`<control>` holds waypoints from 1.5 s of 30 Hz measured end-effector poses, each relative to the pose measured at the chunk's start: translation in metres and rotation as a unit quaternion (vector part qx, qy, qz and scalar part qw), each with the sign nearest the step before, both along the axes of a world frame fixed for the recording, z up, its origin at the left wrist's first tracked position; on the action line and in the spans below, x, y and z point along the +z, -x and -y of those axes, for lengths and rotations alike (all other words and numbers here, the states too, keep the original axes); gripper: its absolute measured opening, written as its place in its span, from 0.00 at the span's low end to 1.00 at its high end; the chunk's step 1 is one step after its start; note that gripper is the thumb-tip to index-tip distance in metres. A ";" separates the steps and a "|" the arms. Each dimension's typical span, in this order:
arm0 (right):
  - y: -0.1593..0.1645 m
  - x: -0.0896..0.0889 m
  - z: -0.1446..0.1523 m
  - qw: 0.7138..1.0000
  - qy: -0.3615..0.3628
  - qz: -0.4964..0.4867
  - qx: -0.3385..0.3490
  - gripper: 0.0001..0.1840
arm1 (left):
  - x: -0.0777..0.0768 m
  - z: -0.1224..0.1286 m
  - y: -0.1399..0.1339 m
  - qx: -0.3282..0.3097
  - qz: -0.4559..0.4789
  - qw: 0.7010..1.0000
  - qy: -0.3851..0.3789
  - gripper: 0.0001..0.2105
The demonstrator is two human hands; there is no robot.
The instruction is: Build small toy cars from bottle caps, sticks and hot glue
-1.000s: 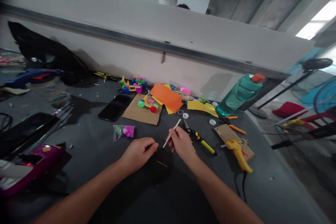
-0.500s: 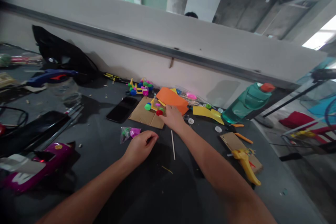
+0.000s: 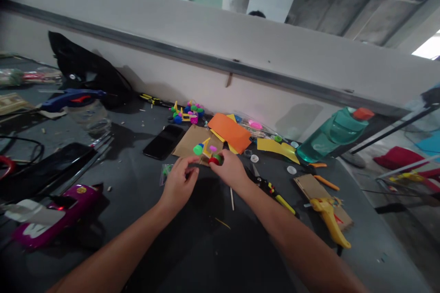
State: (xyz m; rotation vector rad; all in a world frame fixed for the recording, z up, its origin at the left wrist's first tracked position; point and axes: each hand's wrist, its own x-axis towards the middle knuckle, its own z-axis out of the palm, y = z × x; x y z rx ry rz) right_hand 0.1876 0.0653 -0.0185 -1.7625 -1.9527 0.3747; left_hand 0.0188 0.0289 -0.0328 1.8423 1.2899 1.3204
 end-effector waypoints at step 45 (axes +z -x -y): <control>-0.009 -0.007 0.081 0.982 -0.087 -0.162 0.045 0.14 | -0.018 -0.004 -0.016 -0.091 -0.049 0.994 0.038 0.07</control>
